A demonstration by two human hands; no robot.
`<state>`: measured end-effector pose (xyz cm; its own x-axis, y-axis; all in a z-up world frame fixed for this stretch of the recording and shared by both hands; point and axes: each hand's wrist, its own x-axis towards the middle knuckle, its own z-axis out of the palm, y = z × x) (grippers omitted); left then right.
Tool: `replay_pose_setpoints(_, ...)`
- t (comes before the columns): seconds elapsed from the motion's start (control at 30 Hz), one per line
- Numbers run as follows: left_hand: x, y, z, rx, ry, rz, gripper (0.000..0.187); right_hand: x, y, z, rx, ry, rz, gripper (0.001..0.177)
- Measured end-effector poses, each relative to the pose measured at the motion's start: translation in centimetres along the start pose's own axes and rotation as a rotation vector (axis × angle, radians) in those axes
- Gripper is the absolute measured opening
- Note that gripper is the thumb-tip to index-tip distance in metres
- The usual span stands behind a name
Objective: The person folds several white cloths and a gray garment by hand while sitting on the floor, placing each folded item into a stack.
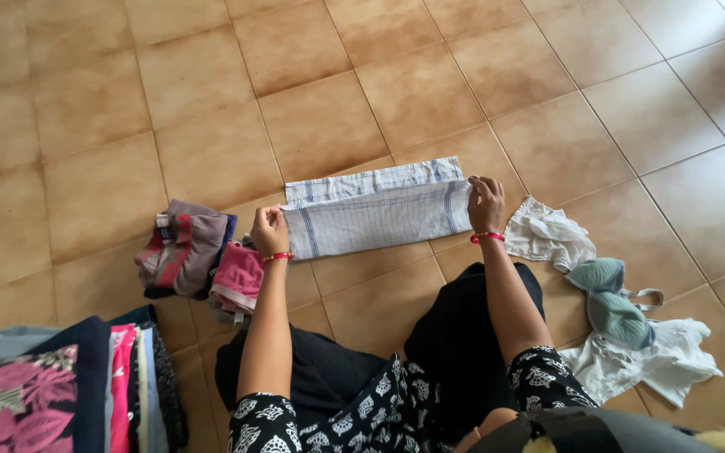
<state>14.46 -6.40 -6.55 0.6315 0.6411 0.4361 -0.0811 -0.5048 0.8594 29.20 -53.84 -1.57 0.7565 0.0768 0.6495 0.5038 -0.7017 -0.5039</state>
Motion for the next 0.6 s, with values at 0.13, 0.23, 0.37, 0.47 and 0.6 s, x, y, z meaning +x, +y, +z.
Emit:
replay_pose_setpoints(0.13,1.5,0.3,1.4,0.054,-0.041,-0.001,0.013,0.5,2.2,2.3,-0.083,-0.082,-0.006,0.019)
replay_pose_setpoints(0.23,2.5,1.7,1.6,0.088,-0.112,-0.046,0.021,0.2,3.2,4.1,-0.111,-0.17,0.06,0.023)
replay_pose_setpoints(0.37,2.6,2.9,1.6,-0.114,-0.21,0.013,0.066,-0.4,3.9,5.3,-0.172,-0.221,-0.007,0.035)
replay_pose_setpoints(0.47,1.9,1.2,2.2,0.059,-0.3,0.0,0.056,-1.3,3.9,5.6,-0.235,-0.281,0.058,0.029)
replay_pose_setpoints(0.6,-0.4,-1.6,2.6,0.46,-0.571,-0.041,0.029,-1.6,3.6,4.6,-0.248,-0.309,0.233,0.017)
